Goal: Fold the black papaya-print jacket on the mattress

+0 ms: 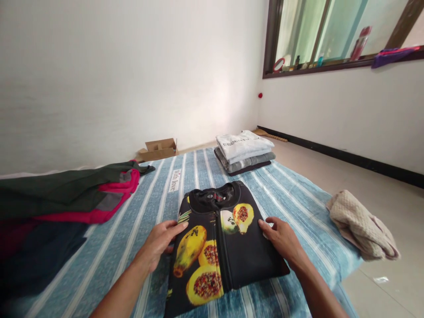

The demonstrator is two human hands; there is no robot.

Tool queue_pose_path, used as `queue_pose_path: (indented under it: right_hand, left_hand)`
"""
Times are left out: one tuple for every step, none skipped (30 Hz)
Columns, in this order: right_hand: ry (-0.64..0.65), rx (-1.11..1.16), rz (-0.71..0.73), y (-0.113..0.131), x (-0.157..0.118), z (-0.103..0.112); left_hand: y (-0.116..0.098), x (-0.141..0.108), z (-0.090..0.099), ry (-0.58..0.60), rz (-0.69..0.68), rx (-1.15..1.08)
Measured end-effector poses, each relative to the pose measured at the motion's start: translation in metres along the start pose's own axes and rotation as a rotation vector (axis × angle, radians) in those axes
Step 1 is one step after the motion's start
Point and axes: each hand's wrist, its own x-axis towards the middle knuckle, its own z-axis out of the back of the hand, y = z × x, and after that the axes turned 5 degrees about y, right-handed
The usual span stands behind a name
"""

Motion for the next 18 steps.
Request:
queue_pose_path:
  right_hand:
    - [0.023, 0.035, -0.004, 0.001, 0.002, 0.000]
    - [0.052, 0.070, -0.008, 0.002, 0.004, 0.000]
    - [0.081, 0.101, -0.010, 0.003, 0.005, 0.000]
    - [0.105, 0.123, -0.011, 0.004, 0.006, 0.000]
    - [0.124, 0.138, -0.010, 0.005, 0.007, -0.001]
    - [0.135, 0.148, -0.008, 0.005, 0.008, -0.001]
    - [0.139, 0.156, -0.005, 0.006, 0.008, -0.001]
    - [0.142, 0.164, -0.002, 0.005, 0.009, -0.001]
    - [0.152, 0.173, -0.002, 0.005, 0.009, -0.001]
    - [0.168, 0.180, -0.004, 0.004, 0.010, -0.002]
    - [0.184, 0.181, -0.007, 0.002, 0.011, -0.002]
    - [0.199, 0.176, -0.010, 0.001, 0.012, -0.002]
    - [0.209, 0.167, -0.010, -0.001, 0.013, -0.002]
    - [0.212, 0.156, -0.008, -0.002, 0.015, -0.002]
    - [0.210, 0.146, -0.004, -0.003, 0.016, -0.002]
    - [0.203, 0.134, 0.002, -0.004, 0.017, -0.003]
    - [0.198, 0.121, 0.008, -0.005, 0.017, -0.003]
    - [0.193, 0.103, 0.012, -0.005, 0.018, -0.003]
  left_hand:
    - [-0.001, 0.002, 0.000, 0.015, 0.012, -0.013]
    - [-0.001, 0.005, 0.001, 0.029, 0.022, -0.021]
    - [-0.001, 0.008, 0.002, 0.046, 0.029, -0.027]
    - [0.000, 0.011, 0.003, 0.067, 0.033, -0.032]
    - [0.000, 0.014, 0.004, 0.089, 0.033, -0.034]
    - [0.001, 0.017, 0.004, 0.111, 0.031, -0.032]
    - [0.002, 0.020, 0.005, 0.128, 0.028, -0.024]
    - [0.003, 0.022, 0.006, 0.134, 0.024, -0.003]
    - [0.003, 0.024, 0.006, 0.113, 0.009, 0.035]
    - [0.003, 0.025, 0.006, 0.054, -0.019, 0.092]
    - [0.001, 0.026, 0.005, -0.040, -0.067, 0.162]
    - [-0.002, 0.026, 0.003, -0.153, -0.143, 0.238]
    - [-0.006, 0.025, 0.000, -0.260, -0.249, 0.315]
    - [-0.012, 0.024, -0.005, -0.331, -0.374, 0.397]
    - [-0.019, 0.022, -0.011, -0.351, -0.511, 0.481]
    - [-0.027, 0.020, -0.018, -0.305, -0.647, 0.573]
    - [-0.036, 0.019, -0.025, -0.220, -0.766, 0.677]
    - [-0.045, 0.019, -0.033, -0.127, -0.863, 0.770]
